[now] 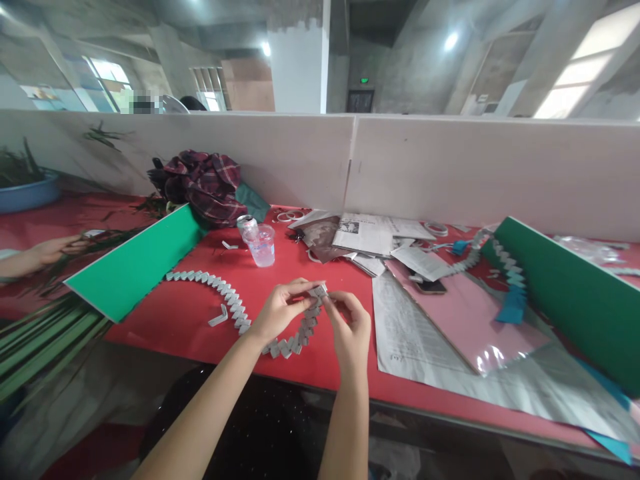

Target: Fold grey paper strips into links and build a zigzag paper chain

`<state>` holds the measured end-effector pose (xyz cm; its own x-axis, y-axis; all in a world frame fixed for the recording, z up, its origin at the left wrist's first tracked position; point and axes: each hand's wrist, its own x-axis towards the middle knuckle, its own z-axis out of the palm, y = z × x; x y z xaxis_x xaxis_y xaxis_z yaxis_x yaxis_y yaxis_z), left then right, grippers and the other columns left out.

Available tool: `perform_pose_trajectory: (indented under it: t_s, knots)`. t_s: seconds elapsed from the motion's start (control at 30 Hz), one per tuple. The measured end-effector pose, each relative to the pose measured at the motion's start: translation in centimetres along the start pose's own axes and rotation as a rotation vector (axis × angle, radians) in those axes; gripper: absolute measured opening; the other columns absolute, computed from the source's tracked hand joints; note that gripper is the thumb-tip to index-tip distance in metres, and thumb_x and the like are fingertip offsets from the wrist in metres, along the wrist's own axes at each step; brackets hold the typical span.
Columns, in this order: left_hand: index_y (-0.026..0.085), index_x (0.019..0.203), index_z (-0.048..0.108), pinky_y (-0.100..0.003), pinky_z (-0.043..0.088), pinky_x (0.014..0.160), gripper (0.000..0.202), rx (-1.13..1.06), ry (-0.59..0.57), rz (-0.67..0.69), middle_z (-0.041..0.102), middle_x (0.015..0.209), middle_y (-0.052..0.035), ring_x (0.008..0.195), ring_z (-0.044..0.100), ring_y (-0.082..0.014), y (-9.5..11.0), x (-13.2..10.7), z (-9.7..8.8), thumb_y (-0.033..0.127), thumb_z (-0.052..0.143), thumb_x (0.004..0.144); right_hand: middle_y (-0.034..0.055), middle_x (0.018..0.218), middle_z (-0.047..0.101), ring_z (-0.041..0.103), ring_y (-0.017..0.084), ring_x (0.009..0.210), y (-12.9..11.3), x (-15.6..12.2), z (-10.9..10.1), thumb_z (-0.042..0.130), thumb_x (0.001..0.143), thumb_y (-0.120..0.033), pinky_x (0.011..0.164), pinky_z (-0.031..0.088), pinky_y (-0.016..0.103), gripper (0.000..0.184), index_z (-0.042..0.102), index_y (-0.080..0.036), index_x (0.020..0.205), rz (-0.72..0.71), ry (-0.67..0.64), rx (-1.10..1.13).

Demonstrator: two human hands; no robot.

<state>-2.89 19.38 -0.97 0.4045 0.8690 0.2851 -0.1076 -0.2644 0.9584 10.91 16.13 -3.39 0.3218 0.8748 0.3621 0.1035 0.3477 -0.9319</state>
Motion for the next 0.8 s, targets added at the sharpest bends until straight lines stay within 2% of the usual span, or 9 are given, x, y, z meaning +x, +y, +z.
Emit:
perform_pose_trajectory:
  t_s: [0.2, 0.4, 0.67, 0.8]
  knots:
    - [0.022, 0.110, 0.066, -0.023, 0.052, 0.067, 0.030, -0.063, -0.002, 0.015, 0.053, 0.091, -0.0028, 0.077, 0.059, -0.0120, 0.0, -0.1, 0.2, 0.022, 0.059, 0.081, 0.0035, 0.075, 0.064, 0.060, 0.017, 0.071, -0.3, -0.4, 0.6, 0.065, 0.076, -0.031, 0.066, 0.048, 0.029, 0.015, 0.065, -0.017, 0.078, -0.041, 0.115, -0.009]
    - [0.020, 0.104, 0.067, -0.024, 0.054, 0.057, 0.027, -0.119, 0.045, -0.028, 0.052, 0.091, -0.0027, 0.066, 0.059, -0.0103, 0.2, 0.0, 0.4, 0.025, 0.062, 0.079, 0.0039, 0.078, 0.064, 0.059, 0.017, 0.073, -0.6, -0.4, 0.7, 0.061, 0.080, -0.027, 0.067, 0.048, 0.030, 0.010, 0.064, -0.018, 0.081, -0.166, 0.076, -0.118]
    - [0.017, 0.093, 0.063, -0.025, 0.052, 0.061, 0.018, -0.206, 0.039, -0.062, 0.055, 0.088, -0.0023, 0.064, 0.059, -0.0094, 0.4, -0.2, 0.4, 0.026, 0.064, 0.077, 0.0037, 0.080, 0.062, 0.058, 0.017, 0.077, -0.9, -0.5, 1.2, 0.056, 0.082, -0.022, 0.069, 0.047, 0.031, 0.006, 0.062, -0.019, 0.082, -0.300, 0.159, -0.249]
    - [0.016, 0.090, 0.061, -0.023, 0.051, 0.061, 0.019, -0.183, 0.054, -0.062, 0.058, 0.084, -0.0022, 0.064, 0.058, -0.0094, 0.8, -0.3, 0.6, 0.030, 0.065, 0.077, 0.0037, 0.082, 0.061, 0.057, 0.017, 0.080, -0.8, -0.4, 1.4, 0.053, 0.084, -0.020, 0.071, 0.046, 0.031, 0.008, 0.061, -0.019, 0.082, -0.366, 0.149, -0.242]
